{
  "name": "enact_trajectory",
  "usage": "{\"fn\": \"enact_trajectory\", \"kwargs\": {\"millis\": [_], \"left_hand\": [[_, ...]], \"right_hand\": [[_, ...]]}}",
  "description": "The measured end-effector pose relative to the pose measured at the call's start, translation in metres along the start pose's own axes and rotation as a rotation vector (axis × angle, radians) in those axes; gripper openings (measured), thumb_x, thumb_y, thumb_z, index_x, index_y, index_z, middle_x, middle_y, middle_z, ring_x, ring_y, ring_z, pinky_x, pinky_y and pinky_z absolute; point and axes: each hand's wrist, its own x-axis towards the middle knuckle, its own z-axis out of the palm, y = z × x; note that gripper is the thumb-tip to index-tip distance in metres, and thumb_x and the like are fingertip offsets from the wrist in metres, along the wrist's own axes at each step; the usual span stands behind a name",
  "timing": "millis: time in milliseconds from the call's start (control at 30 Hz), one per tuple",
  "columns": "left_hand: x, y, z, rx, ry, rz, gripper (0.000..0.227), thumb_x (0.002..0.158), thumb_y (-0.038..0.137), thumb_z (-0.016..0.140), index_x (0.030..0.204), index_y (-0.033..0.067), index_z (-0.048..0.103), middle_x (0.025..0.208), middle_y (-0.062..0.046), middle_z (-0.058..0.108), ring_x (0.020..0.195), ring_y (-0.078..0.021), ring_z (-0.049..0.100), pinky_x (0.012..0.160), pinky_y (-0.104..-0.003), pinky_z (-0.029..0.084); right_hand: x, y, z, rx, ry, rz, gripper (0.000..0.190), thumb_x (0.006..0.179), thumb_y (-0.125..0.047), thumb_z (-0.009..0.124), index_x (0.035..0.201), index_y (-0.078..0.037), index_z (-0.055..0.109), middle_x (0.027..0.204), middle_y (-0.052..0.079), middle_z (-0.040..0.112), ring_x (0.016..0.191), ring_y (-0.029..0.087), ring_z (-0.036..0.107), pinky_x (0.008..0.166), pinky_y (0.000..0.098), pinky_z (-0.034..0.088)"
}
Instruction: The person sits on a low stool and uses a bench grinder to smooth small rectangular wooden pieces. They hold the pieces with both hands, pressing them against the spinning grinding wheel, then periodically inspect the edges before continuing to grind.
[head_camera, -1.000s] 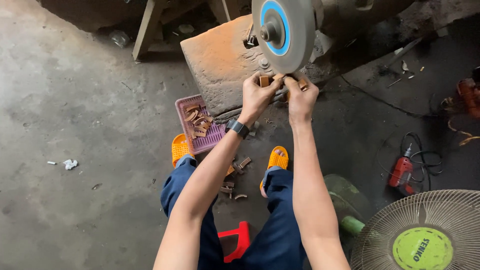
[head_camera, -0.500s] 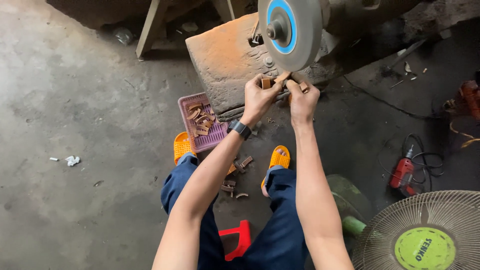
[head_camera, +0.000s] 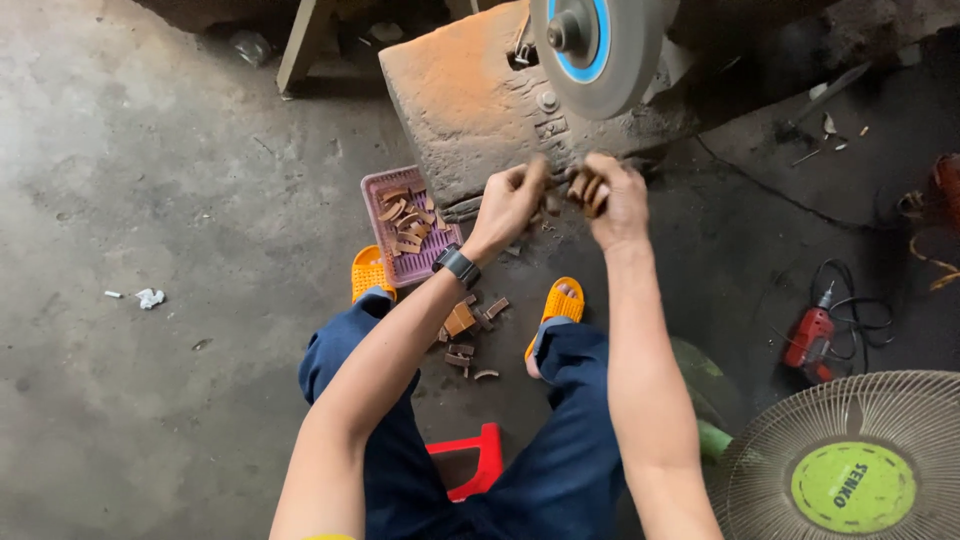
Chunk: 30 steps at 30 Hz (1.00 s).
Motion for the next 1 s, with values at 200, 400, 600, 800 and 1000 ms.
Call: {"fn": "enact_trajectory", "kwargs": {"millis": [200,400,600,800,1000], "left_hand": [[0.026,-0.055,-0.016,0.305,-0.039,0.033,0.062,0.094,0.053,0.027,0.105,-0.0008,0.056,0.058,-0.016,0.060,0.053,-0.0226,0.063,0.051,-0.040,0.052],[-0.014,0.005,0.012,0.399,0.007,0.119,0.060,0.095,0.042,0.034,0.120,-0.0116,0.041,0.078,-0.030,0.064,0.081,-0.0400,0.065,0.073,-0.049,0.049],[-0.016,0.002,0.024,0.460,-0.023,0.376,0.036,0.096,0.034,0.041,0.103,0.0039,0.059,0.075,-0.023,0.064,0.078,-0.0421,0.062,0.065,-0.046,0.050],[0.014,-0.023,0.032,0.519,-0.034,0.745,0.012,0.080,0.009,0.067,0.092,0.0049,0.066,0.081,-0.015,0.057,0.079,-0.0378,0.060,0.068,-0.041,0.049],[0.025,-0.017,0.047,0.228,0.099,0.581,0.008,0.073,0.010,0.074,0.080,0.0116,0.070,0.069,-0.007,0.063,0.066,-0.0151,0.065,0.056,-0.025,0.049]], "right_hand": [[-0.052,-0.030,0.000,-0.543,-0.339,0.027,0.011,0.074,-0.009,0.073,0.078,-0.006,0.063,0.059,0.012,0.061,0.046,0.012,0.057,0.032,0.0194,0.040],[-0.014,0.017,-0.030,-0.554,-0.278,-0.042,0.022,0.072,-0.012,0.080,0.085,-0.004,0.065,0.057,0.015,0.060,0.045,0.016,0.060,0.030,0.0216,0.041],[-0.041,-0.034,-0.012,-0.432,-0.229,-0.136,0.009,0.074,-0.005,0.073,0.077,-0.005,0.065,0.050,0.007,0.055,0.039,0.010,0.054,0.032,0.0212,0.042],[-0.003,-0.031,-0.033,-0.248,-0.122,-0.292,0.013,0.080,-0.007,0.074,0.080,0.000,0.063,0.056,0.015,0.057,0.044,0.018,0.058,0.034,0.0259,0.047],[0.015,-0.020,-0.032,-0.316,-0.149,-0.360,0.008,0.082,-0.006,0.070,0.084,-0.001,0.064,0.064,0.015,0.063,0.055,0.019,0.066,0.040,0.0237,0.050]]}}
